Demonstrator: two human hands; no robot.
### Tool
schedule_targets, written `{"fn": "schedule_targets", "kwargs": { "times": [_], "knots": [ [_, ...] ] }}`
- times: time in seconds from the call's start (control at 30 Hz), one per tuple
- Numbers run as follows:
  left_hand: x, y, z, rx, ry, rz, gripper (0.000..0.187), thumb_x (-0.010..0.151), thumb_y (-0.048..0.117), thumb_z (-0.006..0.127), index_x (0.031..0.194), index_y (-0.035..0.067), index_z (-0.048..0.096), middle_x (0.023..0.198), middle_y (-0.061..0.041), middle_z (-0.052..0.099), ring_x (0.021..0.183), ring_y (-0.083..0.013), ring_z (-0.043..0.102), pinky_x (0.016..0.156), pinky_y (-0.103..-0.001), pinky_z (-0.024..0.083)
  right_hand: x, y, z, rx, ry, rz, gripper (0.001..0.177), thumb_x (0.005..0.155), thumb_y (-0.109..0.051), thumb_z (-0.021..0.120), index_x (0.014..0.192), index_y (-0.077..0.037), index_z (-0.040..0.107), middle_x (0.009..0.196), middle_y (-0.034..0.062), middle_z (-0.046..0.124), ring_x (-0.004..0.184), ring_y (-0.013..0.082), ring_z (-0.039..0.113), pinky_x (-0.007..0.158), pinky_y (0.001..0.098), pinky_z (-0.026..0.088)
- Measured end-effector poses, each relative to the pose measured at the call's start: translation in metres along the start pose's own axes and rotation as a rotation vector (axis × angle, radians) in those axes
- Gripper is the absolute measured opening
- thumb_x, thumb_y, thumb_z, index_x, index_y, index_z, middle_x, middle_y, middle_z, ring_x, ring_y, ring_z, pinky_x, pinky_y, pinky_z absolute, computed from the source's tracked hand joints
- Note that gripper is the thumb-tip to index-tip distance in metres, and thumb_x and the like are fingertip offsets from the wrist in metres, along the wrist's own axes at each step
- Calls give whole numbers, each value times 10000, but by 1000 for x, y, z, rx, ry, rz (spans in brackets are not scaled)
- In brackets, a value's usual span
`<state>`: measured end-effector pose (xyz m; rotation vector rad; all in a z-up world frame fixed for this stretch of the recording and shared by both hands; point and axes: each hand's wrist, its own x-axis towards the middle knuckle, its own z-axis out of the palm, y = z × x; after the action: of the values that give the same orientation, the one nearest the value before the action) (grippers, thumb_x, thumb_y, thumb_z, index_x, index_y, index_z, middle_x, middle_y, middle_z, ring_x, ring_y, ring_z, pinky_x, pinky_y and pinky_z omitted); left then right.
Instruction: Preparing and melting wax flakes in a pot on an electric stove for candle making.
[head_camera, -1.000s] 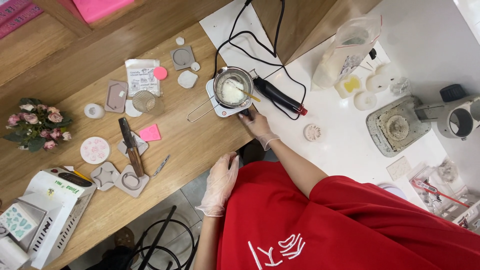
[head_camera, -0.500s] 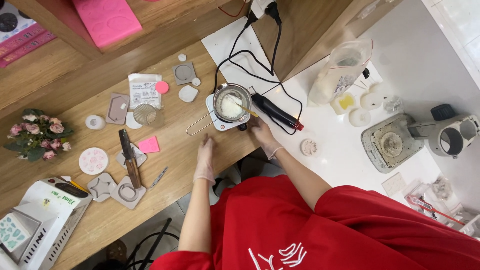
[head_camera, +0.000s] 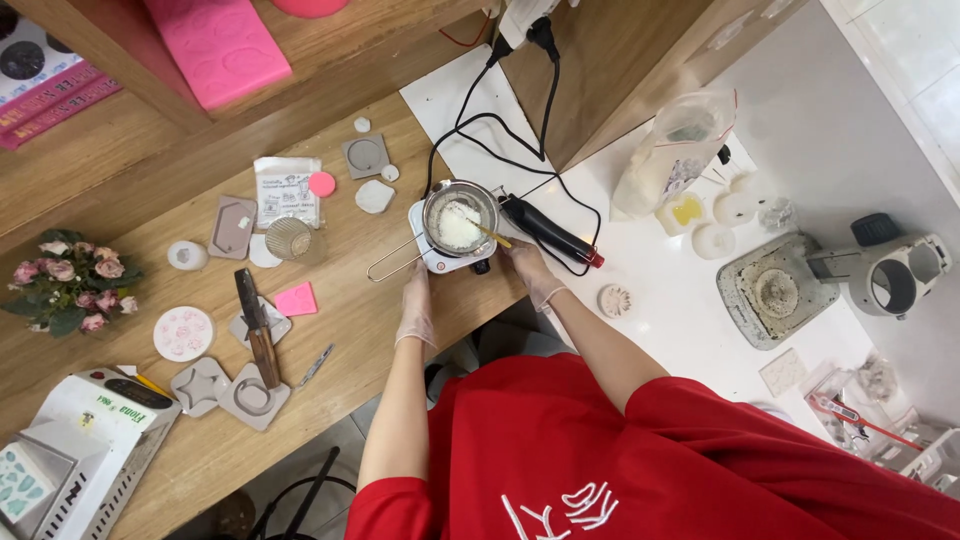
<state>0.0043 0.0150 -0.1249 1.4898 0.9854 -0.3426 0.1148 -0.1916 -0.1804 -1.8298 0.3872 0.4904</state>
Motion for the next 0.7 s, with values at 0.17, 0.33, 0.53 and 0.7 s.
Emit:
{"fn": "schedule_targets", "kwargs": {
  "times": [0.17, 0.33, 0.53, 0.7],
  "knots": [
    [-40, 9, -2, -69, 4, -24, 695, 948, 590, 451, 1498, 167, 492, 1569, -78, 438, 1466, -275, 363, 1253, -412, 240, -32, -8, -13, -49, -49, 2, 413, 896, -248, 674, 1282, -121, 742, 1257, 148, 727, 1253, 314, 635, 1078, 378, 451],
    [-26, -35, 10, -132, 36, -37, 675, 940, 593, 565, 1493, 209, 510, 1538, -71, 489, 1446, -256, 399, 1233, -409, 292, -47, -9, -18, -65, -69, -34, 378, 929, -196, 667, 1281, -80, 742, 1235, 187, 729, 1224, 332, 645, 1080, 388, 451],
    [-25, -56, -5, -643, 32, 4, 667, 1059, 573, 357, 1477, 75, 506, 1462, -139, 560, 1399, -345, 468, 1137, -561, 372, -92, -56, -38, -336, -14, -114, 409, 1007, -503, 591, 1346, -296, 687, 1298, 69, 711, 1309, 281, 595, 1112, 404, 451],
    [-31, -80, -46, -882, 255, 187, 614, 1044, 684, 285, 1585, 395, 262, 1461, -172, 510, 1106, -423, 669, 789, -406, 634, -138, -99, -57, 63, -102, -227, 511, 1034, -330, 566, 1468, -76, 479, 833, 163, 748, 634, 201, 740, 555, 241, 593]
  ]
}}
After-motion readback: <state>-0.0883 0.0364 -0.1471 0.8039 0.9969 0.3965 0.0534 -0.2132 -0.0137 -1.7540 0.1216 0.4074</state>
